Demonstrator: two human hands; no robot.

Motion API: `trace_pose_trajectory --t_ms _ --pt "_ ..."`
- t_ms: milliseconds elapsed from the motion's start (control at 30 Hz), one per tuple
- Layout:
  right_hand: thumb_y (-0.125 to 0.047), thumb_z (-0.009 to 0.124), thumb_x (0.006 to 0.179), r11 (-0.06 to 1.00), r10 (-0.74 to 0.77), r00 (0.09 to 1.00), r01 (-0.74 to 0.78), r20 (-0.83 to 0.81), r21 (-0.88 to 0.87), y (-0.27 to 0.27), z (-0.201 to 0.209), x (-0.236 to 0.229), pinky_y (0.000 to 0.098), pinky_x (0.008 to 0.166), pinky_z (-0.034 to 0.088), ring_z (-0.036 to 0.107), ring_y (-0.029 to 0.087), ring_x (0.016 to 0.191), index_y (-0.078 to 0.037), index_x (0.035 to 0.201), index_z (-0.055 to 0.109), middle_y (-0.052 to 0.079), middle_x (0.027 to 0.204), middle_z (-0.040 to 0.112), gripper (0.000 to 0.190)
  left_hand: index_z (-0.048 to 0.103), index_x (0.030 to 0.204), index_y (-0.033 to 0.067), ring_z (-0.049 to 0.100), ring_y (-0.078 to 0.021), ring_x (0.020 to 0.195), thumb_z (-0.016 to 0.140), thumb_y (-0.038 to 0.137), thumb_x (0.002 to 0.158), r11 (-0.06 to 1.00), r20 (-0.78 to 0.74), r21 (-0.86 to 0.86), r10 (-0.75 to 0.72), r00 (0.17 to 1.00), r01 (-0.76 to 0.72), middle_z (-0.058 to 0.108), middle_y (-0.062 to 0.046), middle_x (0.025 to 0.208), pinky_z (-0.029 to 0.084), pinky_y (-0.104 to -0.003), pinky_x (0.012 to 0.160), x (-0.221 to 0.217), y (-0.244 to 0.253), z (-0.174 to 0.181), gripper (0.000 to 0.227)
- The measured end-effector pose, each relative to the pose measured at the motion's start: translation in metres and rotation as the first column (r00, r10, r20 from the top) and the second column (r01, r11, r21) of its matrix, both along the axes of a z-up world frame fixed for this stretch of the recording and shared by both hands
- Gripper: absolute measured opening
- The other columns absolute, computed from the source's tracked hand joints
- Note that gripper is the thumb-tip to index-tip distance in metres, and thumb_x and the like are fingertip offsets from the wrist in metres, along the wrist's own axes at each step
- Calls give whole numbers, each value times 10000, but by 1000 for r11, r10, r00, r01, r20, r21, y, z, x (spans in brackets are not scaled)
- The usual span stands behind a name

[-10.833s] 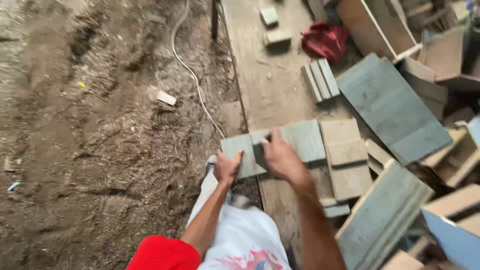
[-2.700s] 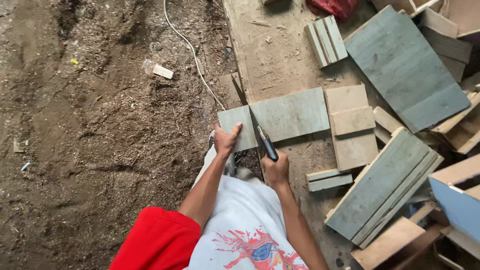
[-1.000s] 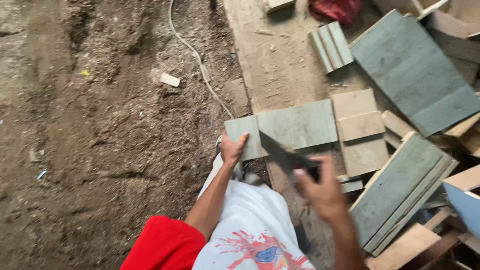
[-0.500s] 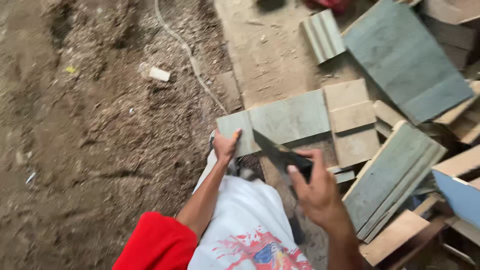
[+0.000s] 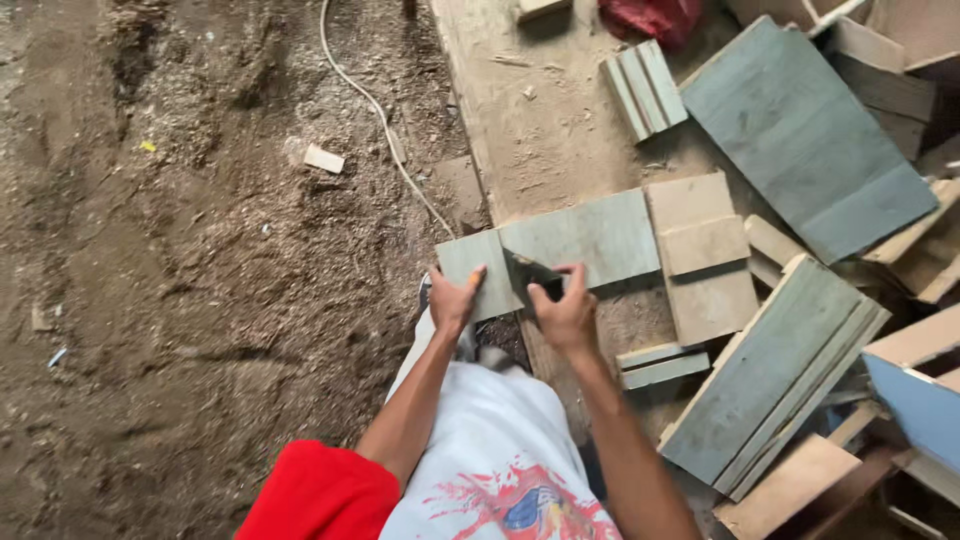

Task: The person uses a hand saw to cut a rectangular wooden plank placed on a workbench. They hold the plank with their left hand and saw with their right hand, completing the cut and separating the piece.

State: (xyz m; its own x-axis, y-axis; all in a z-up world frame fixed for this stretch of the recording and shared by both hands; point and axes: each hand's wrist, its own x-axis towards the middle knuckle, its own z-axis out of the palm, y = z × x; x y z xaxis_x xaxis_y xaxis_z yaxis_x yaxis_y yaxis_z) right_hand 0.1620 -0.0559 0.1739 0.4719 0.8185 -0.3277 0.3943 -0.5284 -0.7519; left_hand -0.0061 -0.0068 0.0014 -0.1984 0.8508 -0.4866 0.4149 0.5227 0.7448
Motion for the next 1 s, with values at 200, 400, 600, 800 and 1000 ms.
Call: trace_pose_trajectory --t_ms 200,400,600,800,1000 --pt "-245 701 866 982 -37 986 5 -165 -190 -5 -1 -4 399 487 547 648 193 542 -28 995 661 129 706 688 256 294 1482 72 405 -375 1397 861 595 726 923 -347 342 -48 937 175 357 -220 1512 414 -472 1117 -6 -5 -10 1080" --pt "-242 695 823 996 -23 994 14 -103 -88 -8 -5 -6 356 511 530 672 176 543 -38 916 676 83 640 692 226 251 1576 70 194 -385 1543 666 653 858 743 -643 423 -157 750 519 133 -216 1680 103 -562 1259 -13 5 -18 1013" --pt "-240 689 826 994 5 993 -17 -115 -105 -8 -5 1 358 543 531 678 174 579 -32 940 684 94 656 706 238 358 1609 314 108 -331 1570 392 706 990 485 -833 253 -331 443 837 83 -105 1721 -28 -631 1221 -6 8 -12 734" --pt "-241 704 813 997 30 994 -37 -104 -70 -10 -8 -6 377 584 544 702 200 621 -22 990 677 124 689 714 283 367 1591 372 150 -308 1571 384 676 1000 569 -785 221 -378 491 792 174 -84 1708 -20 -636 1230 -5 9 -8 665" --pt "-212 708 815 997 3 988 -15 -157 -75 -9 -7 -6 359 511 508 648 169 550 -14 993 674 96 642 676 269 382 1581 383 206 -303 1556 412 650 1008 573 -769 266 -358 529 775 245 -78 1693 32 -625 1238 -7 9 -12 633"
